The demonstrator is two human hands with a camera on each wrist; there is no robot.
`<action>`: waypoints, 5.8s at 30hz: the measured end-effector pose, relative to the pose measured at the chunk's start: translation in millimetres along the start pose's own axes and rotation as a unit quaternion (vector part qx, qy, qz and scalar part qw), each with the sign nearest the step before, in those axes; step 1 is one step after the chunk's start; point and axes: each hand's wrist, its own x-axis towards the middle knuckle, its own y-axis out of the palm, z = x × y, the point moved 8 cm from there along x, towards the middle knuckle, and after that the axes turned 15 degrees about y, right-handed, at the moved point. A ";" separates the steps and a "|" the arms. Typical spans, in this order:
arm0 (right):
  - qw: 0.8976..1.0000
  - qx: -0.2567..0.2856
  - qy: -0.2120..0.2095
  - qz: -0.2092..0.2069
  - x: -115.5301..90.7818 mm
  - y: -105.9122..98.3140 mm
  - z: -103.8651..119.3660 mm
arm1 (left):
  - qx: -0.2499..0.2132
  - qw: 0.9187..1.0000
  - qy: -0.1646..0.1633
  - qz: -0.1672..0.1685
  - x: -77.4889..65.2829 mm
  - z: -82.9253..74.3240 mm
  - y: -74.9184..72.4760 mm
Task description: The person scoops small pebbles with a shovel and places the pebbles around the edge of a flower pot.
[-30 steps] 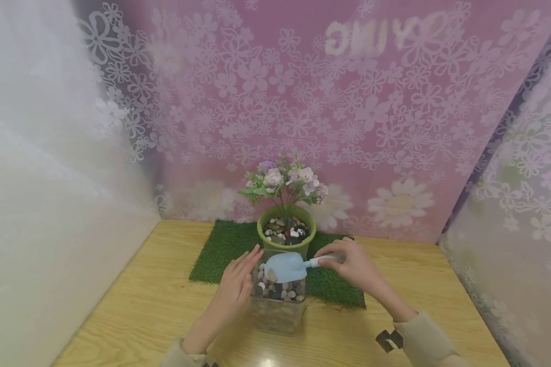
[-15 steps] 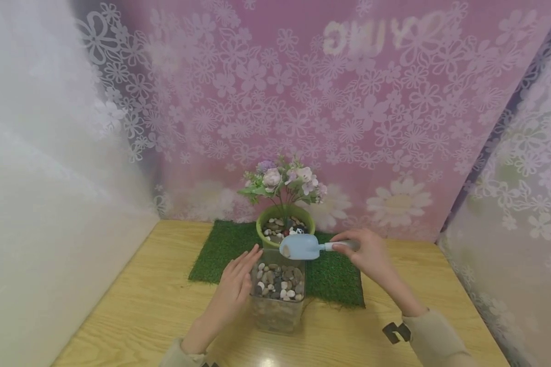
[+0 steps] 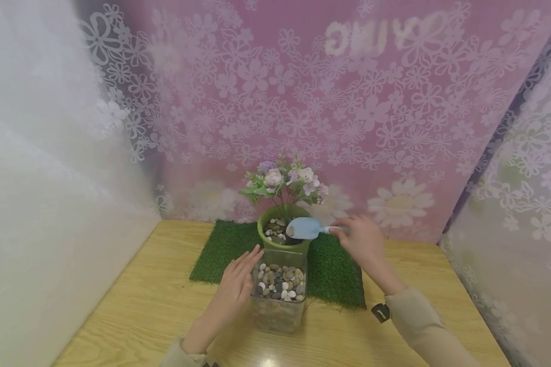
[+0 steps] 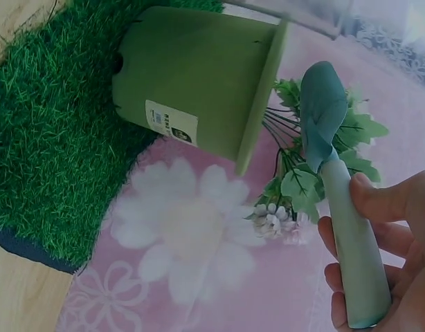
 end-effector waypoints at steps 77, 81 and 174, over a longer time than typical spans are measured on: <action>0.972 0.060 -0.220 -0.056 -36.2 -41.4 52.8 | 0.006 1.000 0.004 -0.006 -0.9 0.4 0.9; 0.958 0.037 -0.274 -0.070 -41.3 -42.1 64.9 | 0.004 1.000 0.005 -0.009 -1.0 0.3 0.6; 0.950 -0.054 -0.304 0.049 -66.8 8.7 110.9 | -0.016 1.000 -0.006 -0.010 -2.2 4.4 2.7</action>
